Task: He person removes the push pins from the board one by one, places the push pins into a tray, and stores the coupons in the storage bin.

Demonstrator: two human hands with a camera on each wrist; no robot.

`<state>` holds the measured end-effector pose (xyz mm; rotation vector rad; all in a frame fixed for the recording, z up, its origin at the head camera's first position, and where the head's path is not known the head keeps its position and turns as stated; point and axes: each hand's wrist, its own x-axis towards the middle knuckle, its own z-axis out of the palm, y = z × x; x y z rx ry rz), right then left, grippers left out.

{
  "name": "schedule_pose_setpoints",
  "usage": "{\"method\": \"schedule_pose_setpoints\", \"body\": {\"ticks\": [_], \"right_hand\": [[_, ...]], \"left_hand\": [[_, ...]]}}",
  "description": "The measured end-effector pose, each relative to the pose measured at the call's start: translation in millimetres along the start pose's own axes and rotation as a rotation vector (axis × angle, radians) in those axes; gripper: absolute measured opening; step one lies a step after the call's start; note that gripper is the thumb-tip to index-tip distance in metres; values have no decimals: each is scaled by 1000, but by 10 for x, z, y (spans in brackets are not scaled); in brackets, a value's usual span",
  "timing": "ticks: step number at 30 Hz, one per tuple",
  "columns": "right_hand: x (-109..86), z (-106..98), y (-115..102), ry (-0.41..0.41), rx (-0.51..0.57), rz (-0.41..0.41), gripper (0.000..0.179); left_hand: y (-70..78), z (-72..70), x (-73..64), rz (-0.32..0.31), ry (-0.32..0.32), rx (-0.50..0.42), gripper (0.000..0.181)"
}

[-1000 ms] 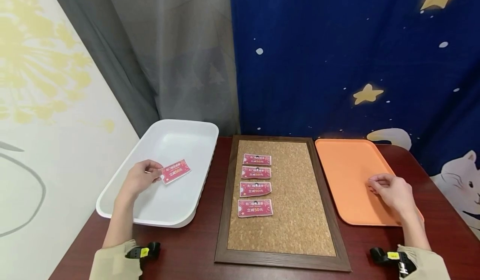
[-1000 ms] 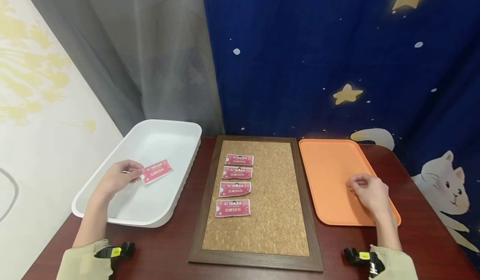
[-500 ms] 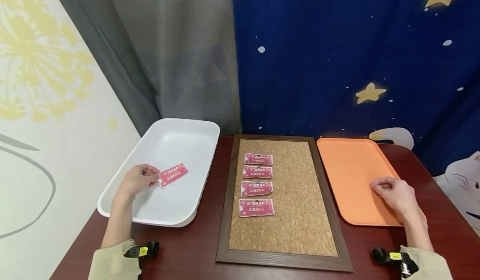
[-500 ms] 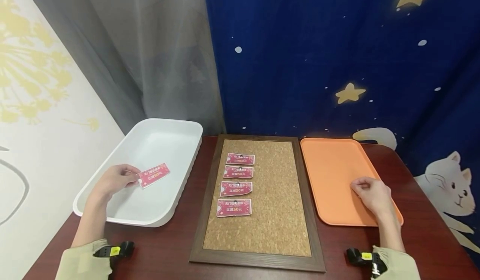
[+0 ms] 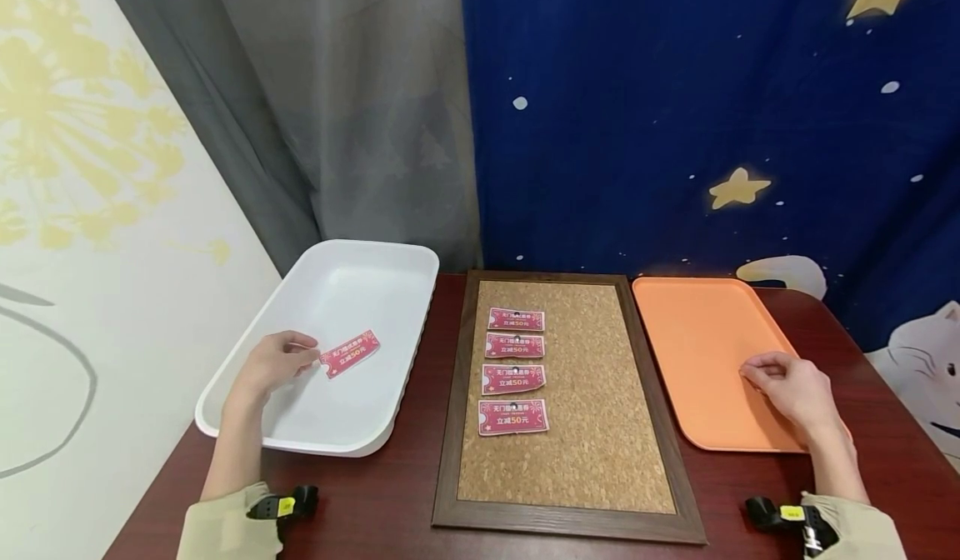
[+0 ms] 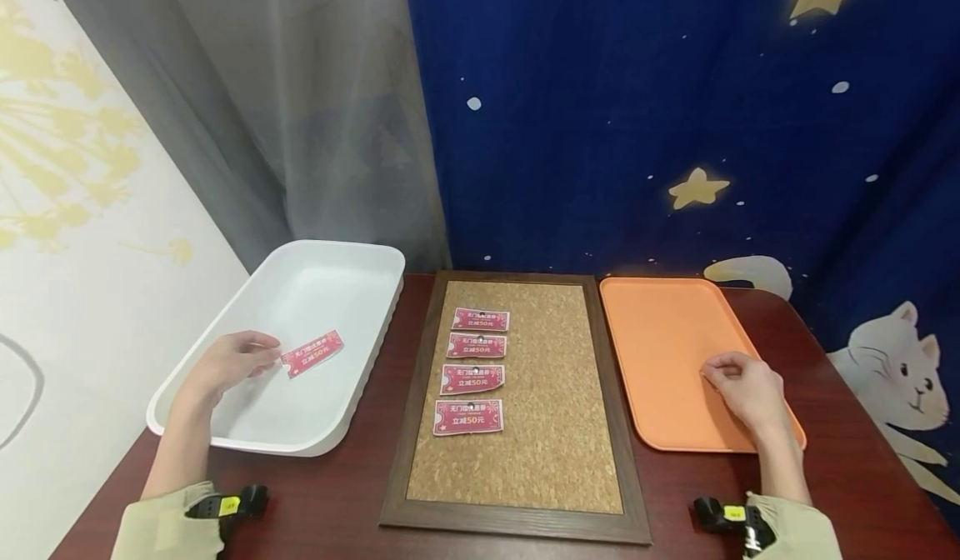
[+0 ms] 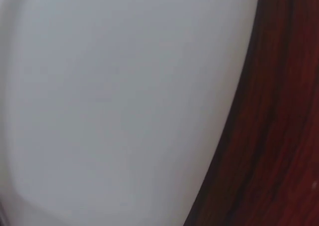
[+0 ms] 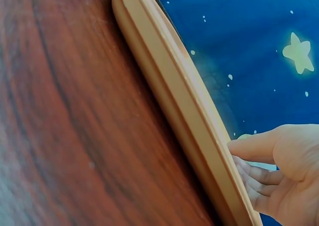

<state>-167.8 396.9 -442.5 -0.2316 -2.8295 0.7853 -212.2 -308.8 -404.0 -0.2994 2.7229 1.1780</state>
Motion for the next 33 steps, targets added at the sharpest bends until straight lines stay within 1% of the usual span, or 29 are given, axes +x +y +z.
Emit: {"method": "schedule_pose_setpoints", "body": {"ticks": [3,6,10,15,23,26,30,33], "right_hand": [[-11,-6,-8,17,20,-2,28],[-24,-18,-22,35,37,1,31],[-32,-40,-66,50,54,-3,33],[-21,-62,-138,58,65,-22,32],[-2,-58,-265,83,84,-111,23],[-6,-52,-332,77,95,-134,22],[-12,-41,-435,77,91,-158,22],[-15,-36,-530,76,99,-174,22]], "left_hand": [[15,6,-13,42,18,4,35],[37,18,-14,101,36,0,34],[110,29,-31,149,51,-11,34],[250,81,-75,192,65,-26,33],[477,202,-147,247,67,-23,28],[560,242,-178,283,68,-20,26],[664,301,-220,348,69,-23,22],[745,346,-257,378,61,-41,20]]}}
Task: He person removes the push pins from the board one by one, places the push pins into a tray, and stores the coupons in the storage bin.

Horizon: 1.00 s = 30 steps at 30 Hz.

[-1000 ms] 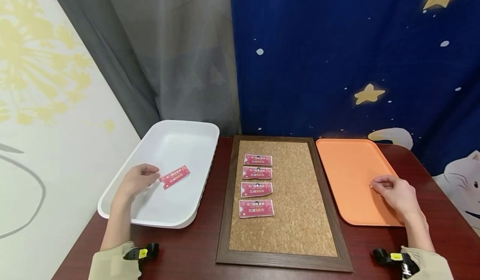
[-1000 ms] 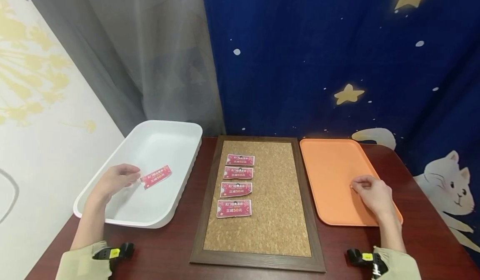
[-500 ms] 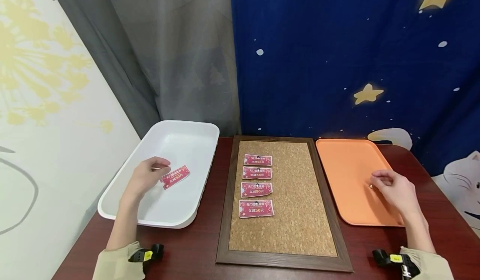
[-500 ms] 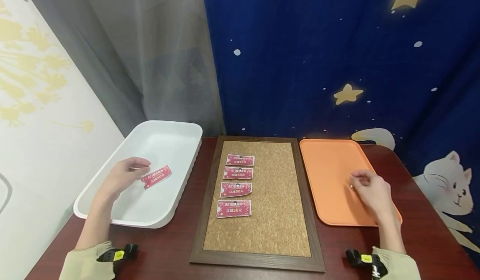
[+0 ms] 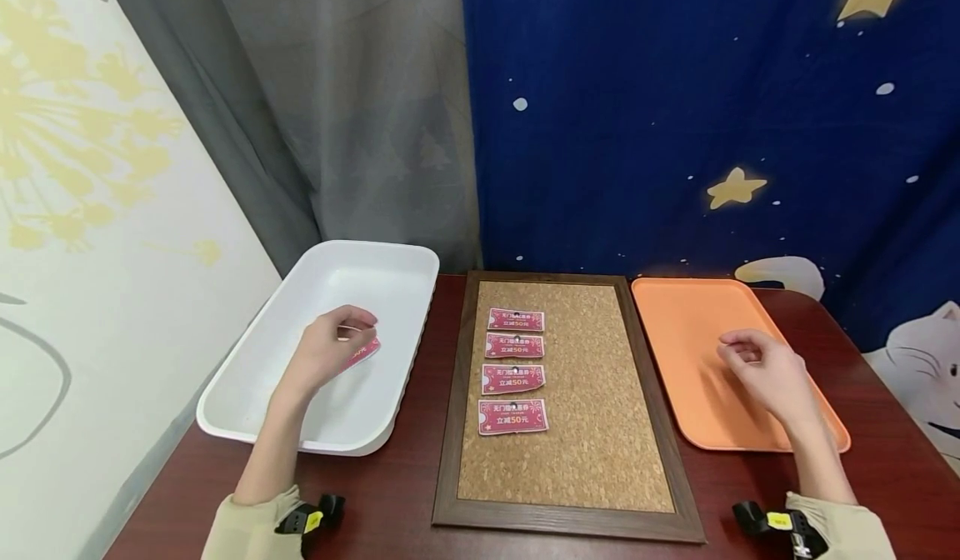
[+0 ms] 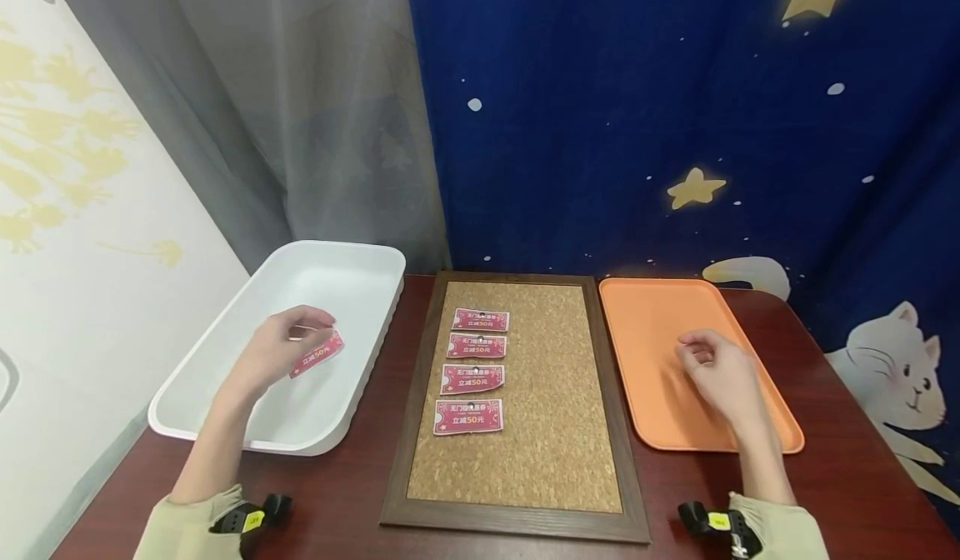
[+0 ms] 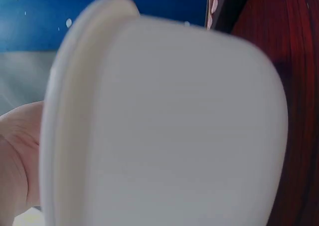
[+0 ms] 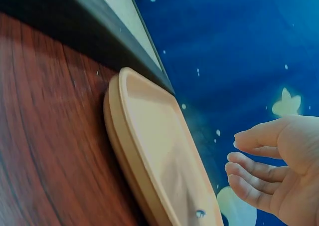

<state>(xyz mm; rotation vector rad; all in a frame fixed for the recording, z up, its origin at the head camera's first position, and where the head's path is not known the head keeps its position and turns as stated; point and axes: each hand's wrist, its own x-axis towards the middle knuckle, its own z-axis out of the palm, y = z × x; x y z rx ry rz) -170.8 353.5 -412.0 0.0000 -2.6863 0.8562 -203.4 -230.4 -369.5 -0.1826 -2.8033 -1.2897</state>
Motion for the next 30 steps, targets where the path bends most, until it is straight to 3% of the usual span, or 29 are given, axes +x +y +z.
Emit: {"method": "schedule_pose_setpoints", "body": {"ticks": [12,24,30], "right_hand": [[15,84,-400,-41,48,-71,25],[-34,219,-813,-83,91,-150,19],[-80,361,-975,-122,141,-181,15]], "left_hand": [[307,238,-69,122,-49,-5,16],[531,551,-158,185,-165,-33,11],[560,733,-189,201,-243,-49,12]]}}
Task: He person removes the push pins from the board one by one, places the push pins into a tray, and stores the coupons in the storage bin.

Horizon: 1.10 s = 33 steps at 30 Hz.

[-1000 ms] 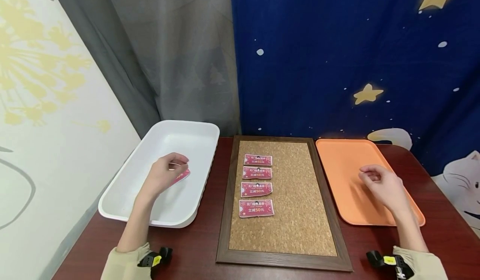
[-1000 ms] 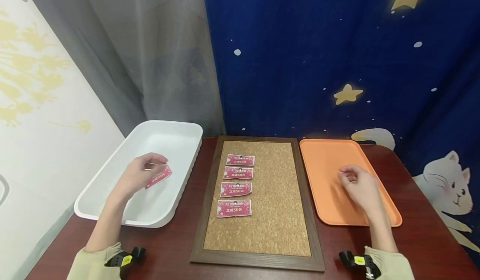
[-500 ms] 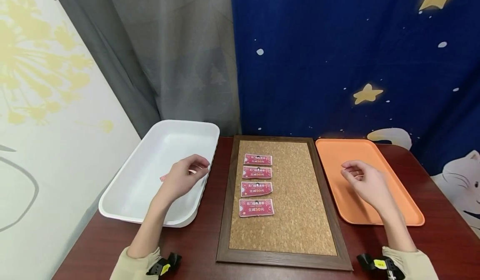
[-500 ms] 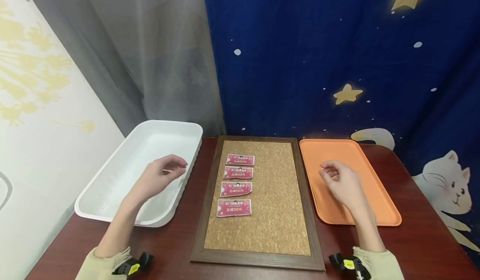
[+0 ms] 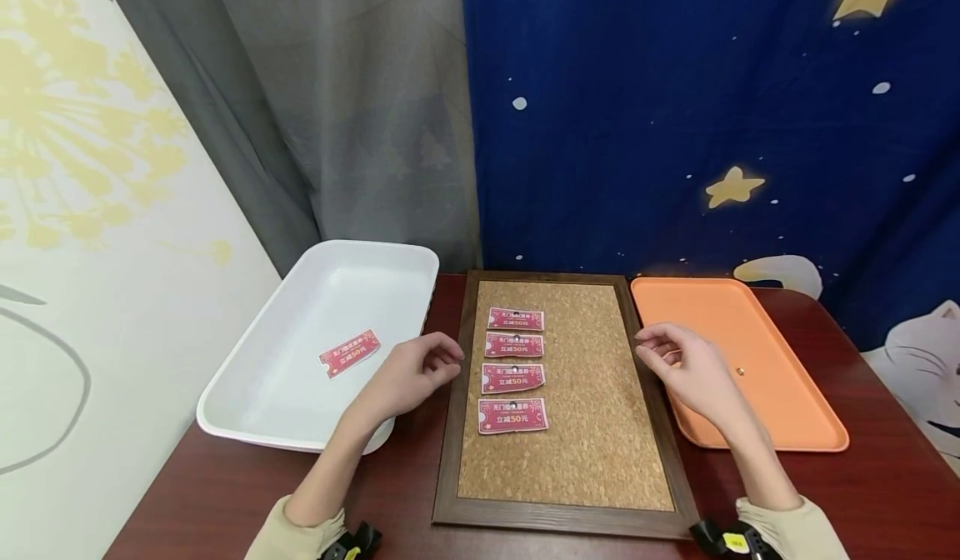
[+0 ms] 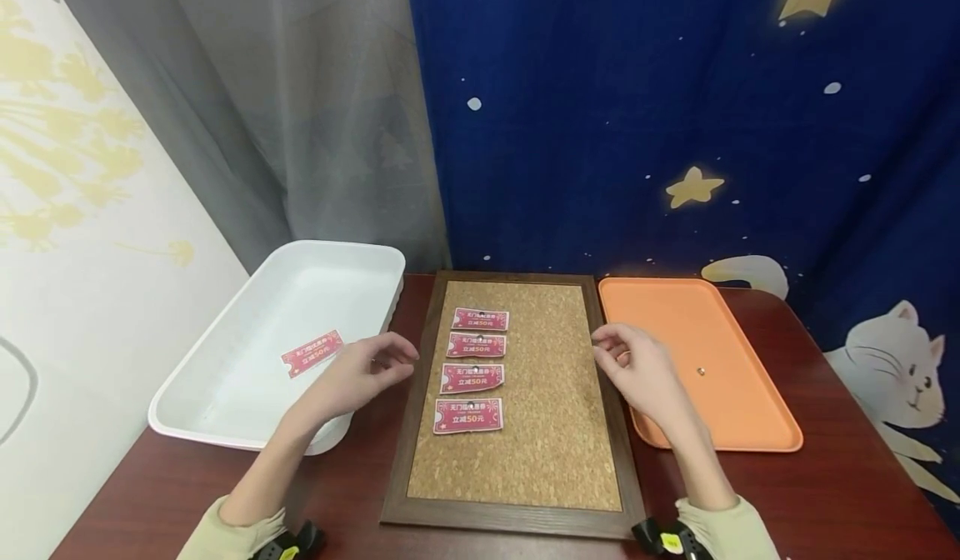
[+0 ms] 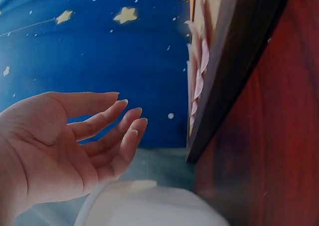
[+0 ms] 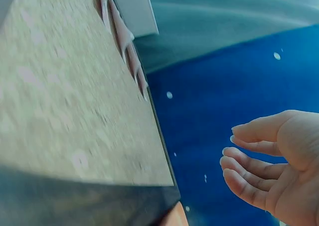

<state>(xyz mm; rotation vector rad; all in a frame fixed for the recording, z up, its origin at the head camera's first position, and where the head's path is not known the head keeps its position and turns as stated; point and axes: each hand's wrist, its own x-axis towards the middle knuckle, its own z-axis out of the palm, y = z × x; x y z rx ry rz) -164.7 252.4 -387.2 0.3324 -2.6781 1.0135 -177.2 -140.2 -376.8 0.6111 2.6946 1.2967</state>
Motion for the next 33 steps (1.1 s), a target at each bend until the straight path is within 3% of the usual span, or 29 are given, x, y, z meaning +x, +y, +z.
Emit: {"method": "schedule_pose_setpoints", "body": {"ticks": [14,24,33], "right_hand": [[20,375,-311,-82,62,-102,13],[31,602,-531,-182,120,-148,14],[65,878,-668,-287,150,-193,13]], "left_hand": [[-16,270,29,52,-133,30,10],[-28,403,21,-3,-204,59,18],[-85,474,53,-37,-237,43,14]]}}
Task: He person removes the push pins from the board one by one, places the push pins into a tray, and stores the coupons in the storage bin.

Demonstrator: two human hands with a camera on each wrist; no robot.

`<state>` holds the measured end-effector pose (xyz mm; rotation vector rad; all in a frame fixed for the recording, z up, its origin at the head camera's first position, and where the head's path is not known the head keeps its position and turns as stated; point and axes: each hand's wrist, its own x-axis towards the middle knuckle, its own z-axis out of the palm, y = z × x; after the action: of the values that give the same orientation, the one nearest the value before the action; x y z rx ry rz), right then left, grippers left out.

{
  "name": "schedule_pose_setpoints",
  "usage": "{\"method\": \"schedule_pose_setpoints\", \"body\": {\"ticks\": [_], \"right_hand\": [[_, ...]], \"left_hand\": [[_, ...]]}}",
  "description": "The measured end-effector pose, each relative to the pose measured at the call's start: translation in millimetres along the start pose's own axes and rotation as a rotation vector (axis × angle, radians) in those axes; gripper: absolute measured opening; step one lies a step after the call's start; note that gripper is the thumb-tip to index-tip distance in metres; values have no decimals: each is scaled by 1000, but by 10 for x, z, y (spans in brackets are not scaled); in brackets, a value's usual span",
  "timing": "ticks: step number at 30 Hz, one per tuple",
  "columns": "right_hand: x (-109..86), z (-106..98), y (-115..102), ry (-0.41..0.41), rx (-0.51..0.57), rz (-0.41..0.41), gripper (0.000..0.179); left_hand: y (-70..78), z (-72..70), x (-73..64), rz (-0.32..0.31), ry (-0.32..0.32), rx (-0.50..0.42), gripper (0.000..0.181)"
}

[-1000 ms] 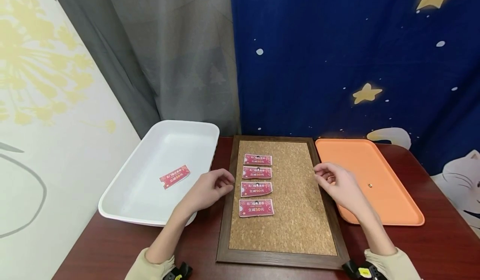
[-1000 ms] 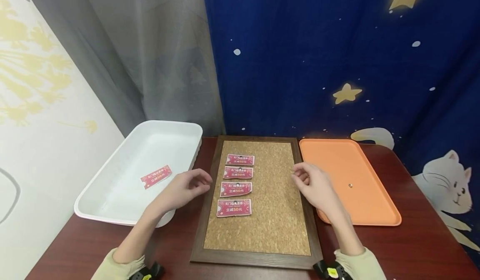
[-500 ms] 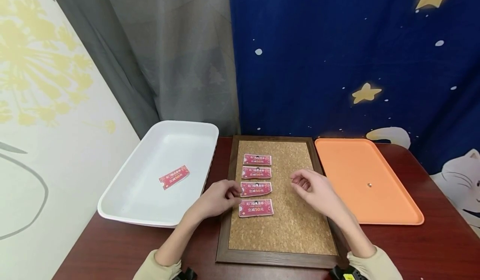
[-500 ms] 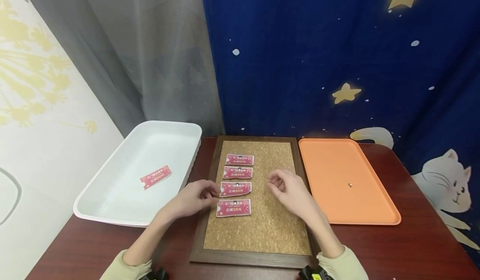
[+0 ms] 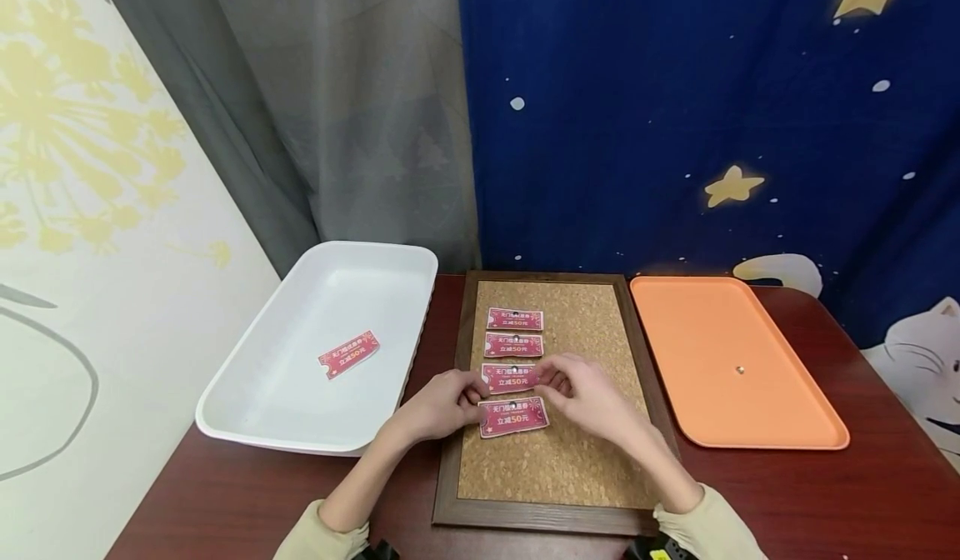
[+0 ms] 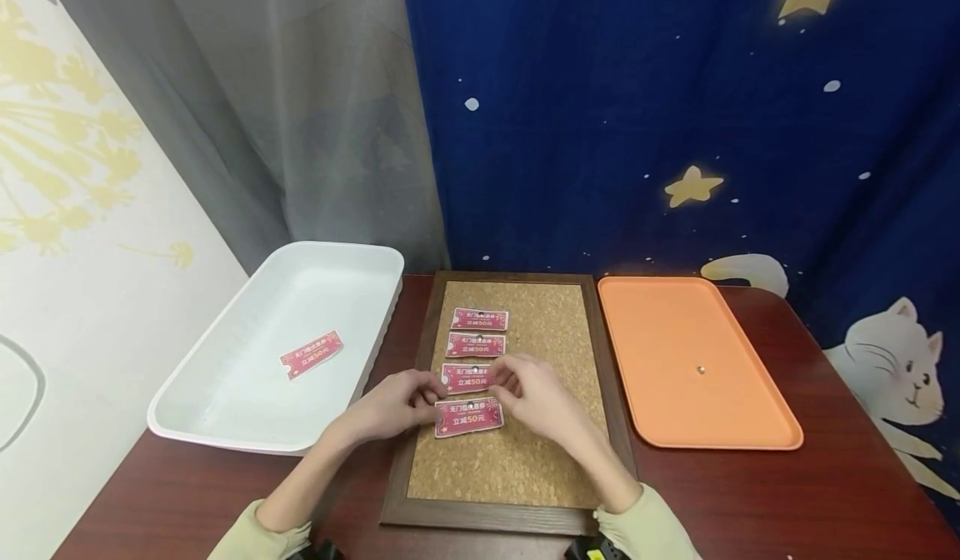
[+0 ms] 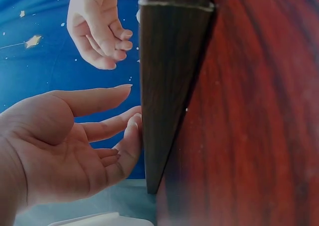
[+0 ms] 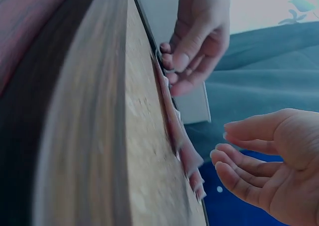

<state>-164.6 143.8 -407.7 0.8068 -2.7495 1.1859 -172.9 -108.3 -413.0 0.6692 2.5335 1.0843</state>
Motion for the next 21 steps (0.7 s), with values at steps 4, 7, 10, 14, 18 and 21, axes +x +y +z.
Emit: {"method": "schedule_pose_setpoints", "body": {"ticks": [4,7,10,14,18,21], "right_hand": [[45,101,-41,-56,-25,20,12],[73,162,-60,-97,-52,32,9],[92,207,-72,-115,-76,17,9],[107,234,-76,-128,-83,16,8],[125,249,-65,-152,-82,52,6],[141,268,-46,-151,-82,54,7]], "left_hand": [[-10,8,8,-8,3,-4,11],[-11,9,9,-10,-1,-9,10],[-13,13,13,-14,-6,-17,8],[-14,14,16,-20,-9,-30,8],[-14,6,19,-29,-12,-39,8],[-13,-1,21,-31,-14,-46,9]]}}
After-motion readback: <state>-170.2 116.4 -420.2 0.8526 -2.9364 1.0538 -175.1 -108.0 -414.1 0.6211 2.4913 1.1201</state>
